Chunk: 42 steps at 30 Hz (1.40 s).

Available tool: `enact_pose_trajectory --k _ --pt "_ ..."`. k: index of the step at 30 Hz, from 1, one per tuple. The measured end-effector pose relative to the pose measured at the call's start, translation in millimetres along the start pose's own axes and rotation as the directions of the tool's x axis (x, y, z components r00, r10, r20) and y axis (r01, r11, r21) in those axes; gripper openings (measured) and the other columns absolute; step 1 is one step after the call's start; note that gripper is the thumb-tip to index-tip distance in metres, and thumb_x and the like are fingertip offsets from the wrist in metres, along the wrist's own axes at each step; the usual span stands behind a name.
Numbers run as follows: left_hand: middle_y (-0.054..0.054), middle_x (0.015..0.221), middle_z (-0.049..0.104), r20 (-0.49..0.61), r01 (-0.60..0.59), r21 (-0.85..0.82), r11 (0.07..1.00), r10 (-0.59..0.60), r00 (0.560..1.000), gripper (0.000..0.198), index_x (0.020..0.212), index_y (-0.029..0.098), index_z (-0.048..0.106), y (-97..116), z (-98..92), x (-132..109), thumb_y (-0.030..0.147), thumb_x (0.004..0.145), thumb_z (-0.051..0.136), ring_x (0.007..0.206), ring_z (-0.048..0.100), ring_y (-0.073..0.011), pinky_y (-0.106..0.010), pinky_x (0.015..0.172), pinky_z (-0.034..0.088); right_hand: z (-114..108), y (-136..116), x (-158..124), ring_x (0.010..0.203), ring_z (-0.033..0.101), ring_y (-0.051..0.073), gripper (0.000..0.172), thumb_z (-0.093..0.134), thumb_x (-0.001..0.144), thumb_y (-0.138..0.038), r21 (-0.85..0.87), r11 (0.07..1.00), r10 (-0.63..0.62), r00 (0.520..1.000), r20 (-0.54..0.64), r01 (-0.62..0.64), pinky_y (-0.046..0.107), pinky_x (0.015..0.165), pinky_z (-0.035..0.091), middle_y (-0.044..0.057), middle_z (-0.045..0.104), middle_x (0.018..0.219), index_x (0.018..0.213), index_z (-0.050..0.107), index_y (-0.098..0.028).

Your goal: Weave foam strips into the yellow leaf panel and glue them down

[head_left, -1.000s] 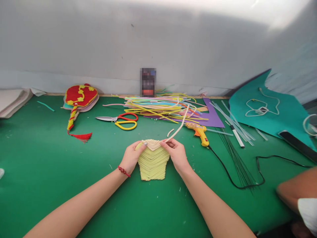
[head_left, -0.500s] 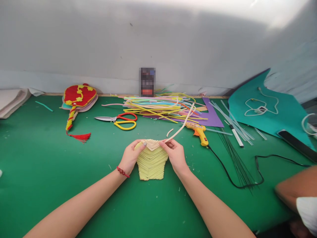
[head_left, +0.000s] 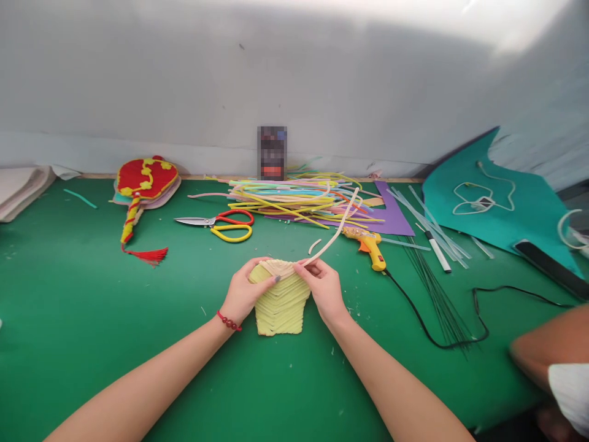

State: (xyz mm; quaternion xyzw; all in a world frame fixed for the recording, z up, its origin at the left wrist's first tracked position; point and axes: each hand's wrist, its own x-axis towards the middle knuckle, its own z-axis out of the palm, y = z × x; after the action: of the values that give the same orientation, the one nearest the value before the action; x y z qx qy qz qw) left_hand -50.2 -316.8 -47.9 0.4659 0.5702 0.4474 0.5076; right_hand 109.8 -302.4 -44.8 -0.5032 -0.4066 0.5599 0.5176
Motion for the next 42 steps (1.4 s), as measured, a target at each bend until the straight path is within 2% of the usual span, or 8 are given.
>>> enact_pose_trajectory --k 5,11,16,31,34,36,38,42 --pt "-0.005 0.083 0.069 0.036 0.082 -0.098 0.992 -0.079 0.996 0.037 0.085 0.016 0.062 4 0.6 0 0.037 0.058 0.074 0.077 0.063 -0.0201 -0.03 0.071 0.05 -1 -1 0 0.072 0.061 0.017 0.026 0.075 0.059 -0.037 -0.037 0.999 -0.019 1.0 0.008 0.02 0.03 0.07 0.049 0.002 0.066 0.074 0.071 0.062 -0.018" --pt "-0.008 0.093 0.07 0.082 0.14 -0.207 0.968 -0.126 0.989 0.046 0.094 0.015 0.065 9 -1.7 1 0.037 0.055 0.077 0.084 0.064 -0.0217 -0.031 0.076 0.05 -1 0 0 0.071 0.061 0.017 0.028 0.075 0.057 -0.039 -0.05 0.998 -0.023 1.0 -0.002 0.023 0.031 0.069 0.05 0.003 0.066 0.073 0.072 0.062 -0.018" --pt "-0.008 0.082 0.072 0.149 0.263 -0.214 0.941 -0.235 0.961 0.04 0.084 0.012 0.069 10 -3.0 2 0.04 0.055 0.077 0.076 0.066 -0.0224 -0.032 0.071 0.05 0 1 1 0.072 0.061 0.017 0.029 0.075 0.057 -0.039 -0.067 0.997 -0.03 1.0 -0.005 0.029 0.03 0.07 0.049 0.003 0.066 0.074 0.072 0.062 -0.018" --pt "-0.008 0.08 0.073 0.053 0.24 -0.238 0.941 -0.235 0.971 0.043 0.08 0.012 0.07 7 -2.4 2 0.042 0.051 0.079 0.075 0.066 -0.0231 -0.032 0.069 0.052 -9 3 9 0.072 0.059 0.018 0.034 0.063 0.068 -0.051 -0.071 0.997 -0.015 0.998 0.062 0.019 0.029 0.067 0.045 0.002 0.065 0.069 0.077 0.063 -0.018" --pt "-0.008 0.08 0.072 0.028 0.237 -0.205 0.95 -0.236 0.971 0.043 0.08 0.012 0.07 9 -6.8 4 0.043 0.051 0.079 0.075 0.066 -0.0234 -0.032 0.068 0.052 -14 -5 7 0.062 0.052 0.015 0.036 0.056 0.074 -0.055 -0.236 0.963 -0.159 0.981 -0.113 0.129 0.027 0.062 0.041 -0.001 0.057 0.062 0.069 0.057 -0.019" --pt "-0.009 0.079 0.072 0.039 0.247 -0.205 0.947 -0.245 0.969 0.043 0.079 0.012 0.069 8 -11.0 6 0.043 0.051 0.079 0.074 0.066 -0.0236 -0.032 0.067 0.052 -14 -15 4 0.06 0.048 0.014 0.035 0.052 0.078 -0.053 -0.393 0.888 -0.334 0.921 -0.2 0.237 0.027 0.061 0.039 -0.002 0.053 0.061 0.065 0.053 -0.02" --pt "-0.009 0.077 0.072 0.053 0.245 -0.226 0.943 -0.239 0.97 0.043 0.078 0.011 0.069 6 -15.2 10 0.042 0.05 0.079 0.071 0.066 -0.0233 -0.033 0.066 0.052 -5 -27 2 0.062 0.048 0.014 0.032 0.051 0.081 -0.047 -0.502 0.791 -0.46 0.88 -0.115 0.348 0.027 0.063 0.038 -0.001 0.054 0.063 0.063 0.053 -0.021" --pt "-0.006 0.071 0.07 0.032 0.182 -0.232 0.955 -0.18 0.983 0.041 0.075 0.012 0.068 0 -22.3 19 0.043 0.05 0.079 0.065 0.064 -0.0195 -0.029 0.061 0.049 39 -44 12 0.074 0.054 0.017 0.018 0.049 0.086 -0.03 -0.597 0.562 -0.449 0.818 0.36 0.572 0.029 0.072 0.041 0.002 0.06 0.074 0.074 0.061 -0.022"
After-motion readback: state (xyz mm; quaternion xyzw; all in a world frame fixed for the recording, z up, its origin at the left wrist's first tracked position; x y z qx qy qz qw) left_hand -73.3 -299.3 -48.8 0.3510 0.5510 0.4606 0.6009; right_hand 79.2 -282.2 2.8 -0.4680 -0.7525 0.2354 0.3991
